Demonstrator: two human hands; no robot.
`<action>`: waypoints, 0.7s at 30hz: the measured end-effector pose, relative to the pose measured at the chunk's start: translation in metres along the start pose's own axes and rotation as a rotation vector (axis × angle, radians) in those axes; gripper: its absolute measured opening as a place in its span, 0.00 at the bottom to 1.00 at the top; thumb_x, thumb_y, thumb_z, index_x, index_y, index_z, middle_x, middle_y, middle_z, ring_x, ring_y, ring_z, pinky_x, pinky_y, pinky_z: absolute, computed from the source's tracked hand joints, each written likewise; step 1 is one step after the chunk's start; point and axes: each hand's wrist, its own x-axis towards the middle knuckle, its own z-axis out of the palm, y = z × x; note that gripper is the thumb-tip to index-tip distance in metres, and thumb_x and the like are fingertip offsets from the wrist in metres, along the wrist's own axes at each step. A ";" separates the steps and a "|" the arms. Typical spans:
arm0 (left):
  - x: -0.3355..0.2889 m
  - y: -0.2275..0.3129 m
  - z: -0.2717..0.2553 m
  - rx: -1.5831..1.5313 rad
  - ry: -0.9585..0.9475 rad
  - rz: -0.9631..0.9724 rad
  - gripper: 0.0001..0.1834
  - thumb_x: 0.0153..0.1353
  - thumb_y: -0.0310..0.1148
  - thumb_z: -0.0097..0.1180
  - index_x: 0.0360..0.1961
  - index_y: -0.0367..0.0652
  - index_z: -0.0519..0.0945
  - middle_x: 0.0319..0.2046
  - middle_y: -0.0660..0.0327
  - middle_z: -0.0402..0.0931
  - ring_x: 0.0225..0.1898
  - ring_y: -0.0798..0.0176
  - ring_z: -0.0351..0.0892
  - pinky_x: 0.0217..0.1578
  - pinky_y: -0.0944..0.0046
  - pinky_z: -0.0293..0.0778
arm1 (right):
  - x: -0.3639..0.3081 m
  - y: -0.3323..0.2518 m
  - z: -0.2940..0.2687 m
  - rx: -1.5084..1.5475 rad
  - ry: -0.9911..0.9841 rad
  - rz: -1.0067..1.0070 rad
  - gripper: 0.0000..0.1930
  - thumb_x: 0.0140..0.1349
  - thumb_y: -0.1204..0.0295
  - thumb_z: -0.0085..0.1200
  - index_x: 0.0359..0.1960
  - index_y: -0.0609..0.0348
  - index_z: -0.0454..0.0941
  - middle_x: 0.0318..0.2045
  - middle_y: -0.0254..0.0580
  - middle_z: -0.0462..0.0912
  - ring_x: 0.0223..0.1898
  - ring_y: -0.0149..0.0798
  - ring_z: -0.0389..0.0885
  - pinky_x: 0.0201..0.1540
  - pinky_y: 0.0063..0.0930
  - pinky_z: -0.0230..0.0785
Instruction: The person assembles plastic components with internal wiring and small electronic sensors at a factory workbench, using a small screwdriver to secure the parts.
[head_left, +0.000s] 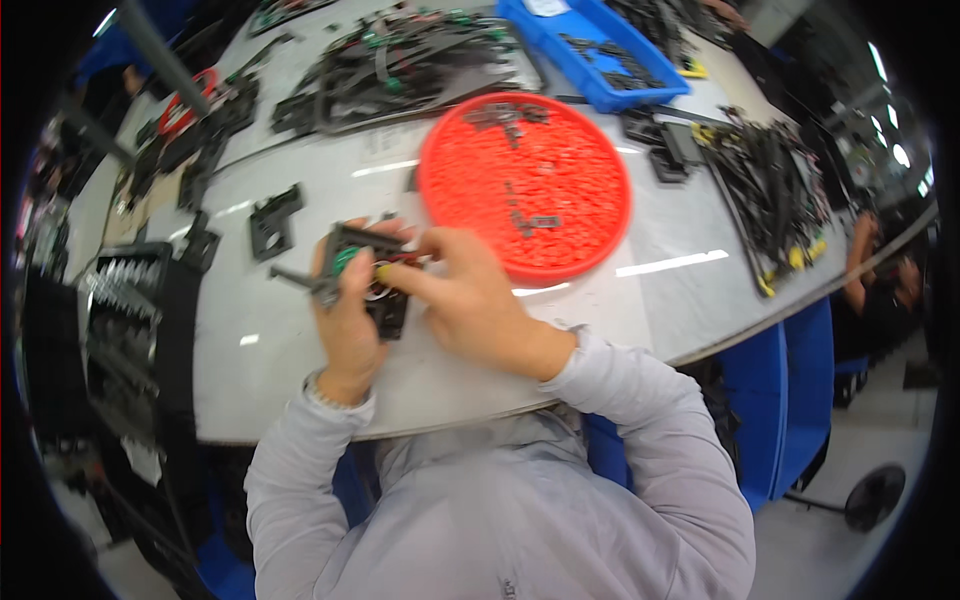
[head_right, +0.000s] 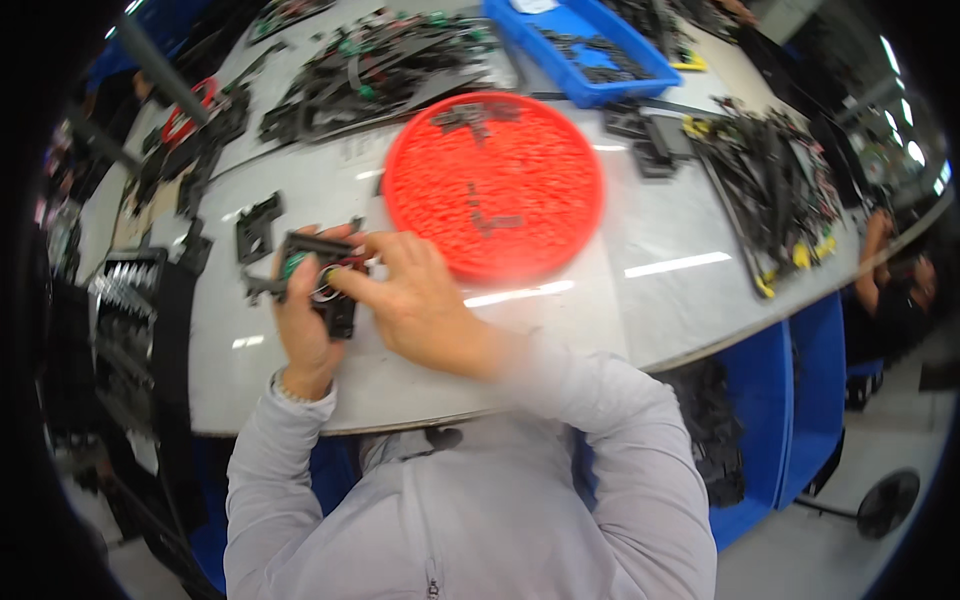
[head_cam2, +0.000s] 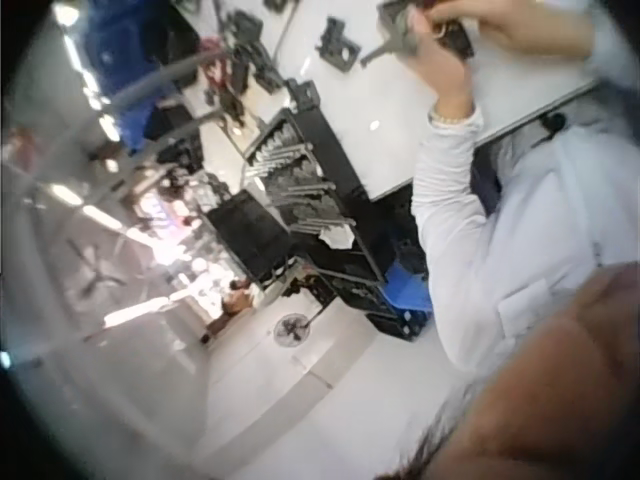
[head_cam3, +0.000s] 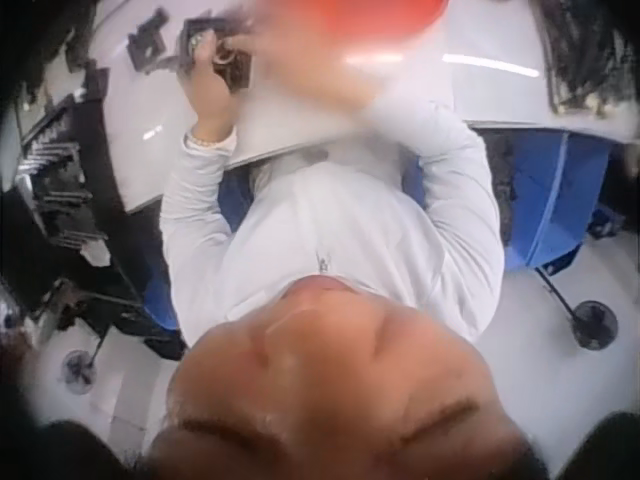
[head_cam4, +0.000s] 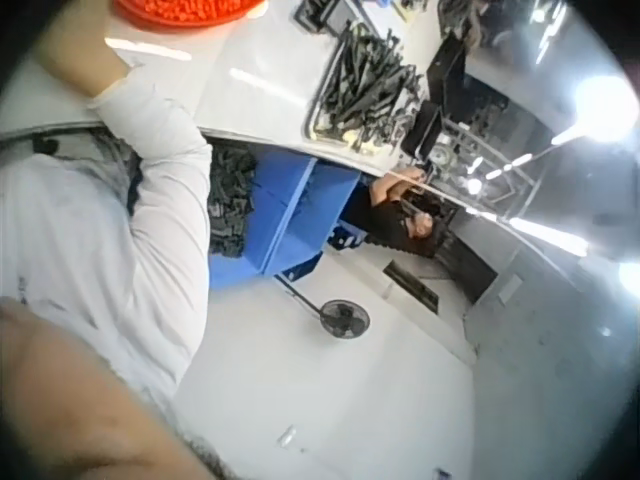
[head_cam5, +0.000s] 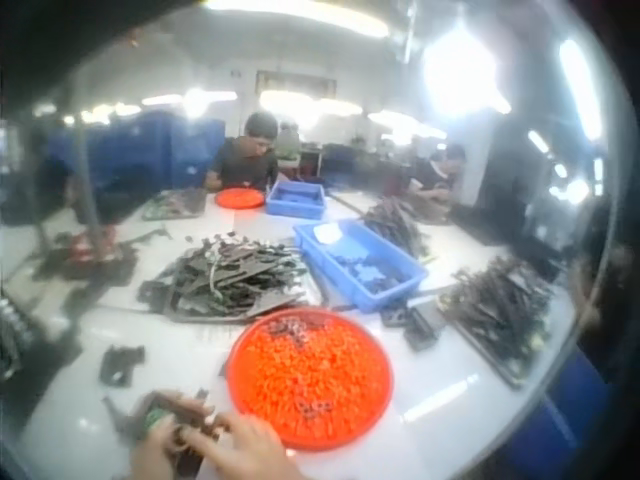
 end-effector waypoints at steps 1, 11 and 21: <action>0.001 -0.003 -0.006 -0.022 0.018 0.003 0.21 0.62 0.34 0.42 0.54 0.34 0.60 0.48 0.45 0.70 0.45 0.54 0.75 0.45 0.58 0.73 | 0.002 -0.002 -0.002 0.040 0.029 -0.010 0.20 0.43 0.82 0.48 0.40 0.53 0.75 0.39 0.45 0.70 0.41 0.45 0.69 0.42 0.38 0.60; 0.006 0.005 -0.013 -0.200 0.067 -0.131 0.22 0.62 0.37 0.43 0.54 0.35 0.60 0.47 0.45 0.69 0.50 0.51 0.71 0.46 0.53 0.74 | 0.003 0.136 -0.156 -0.492 0.159 0.395 0.17 0.49 0.73 0.55 0.43 0.61 0.75 0.36 0.52 0.79 0.39 0.49 0.77 0.43 0.37 0.69; 0.015 0.000 -0.013 -0.290 -0.168 -0.214 0.20 0.61 0.34 0.44 0.52 0.39 0.61 0.49 0.47 0.69 0.53 0.48 0.69 0.48 0.48 0.73 | -0.031 0.276 -0.230 -0.907 -0.008 0.782 0.30 0.46 0.56 0.62 0.48 0.62 0.71 0.43 0.58 0.77 0.44 0.54 0.76 0.46 0.41 0.67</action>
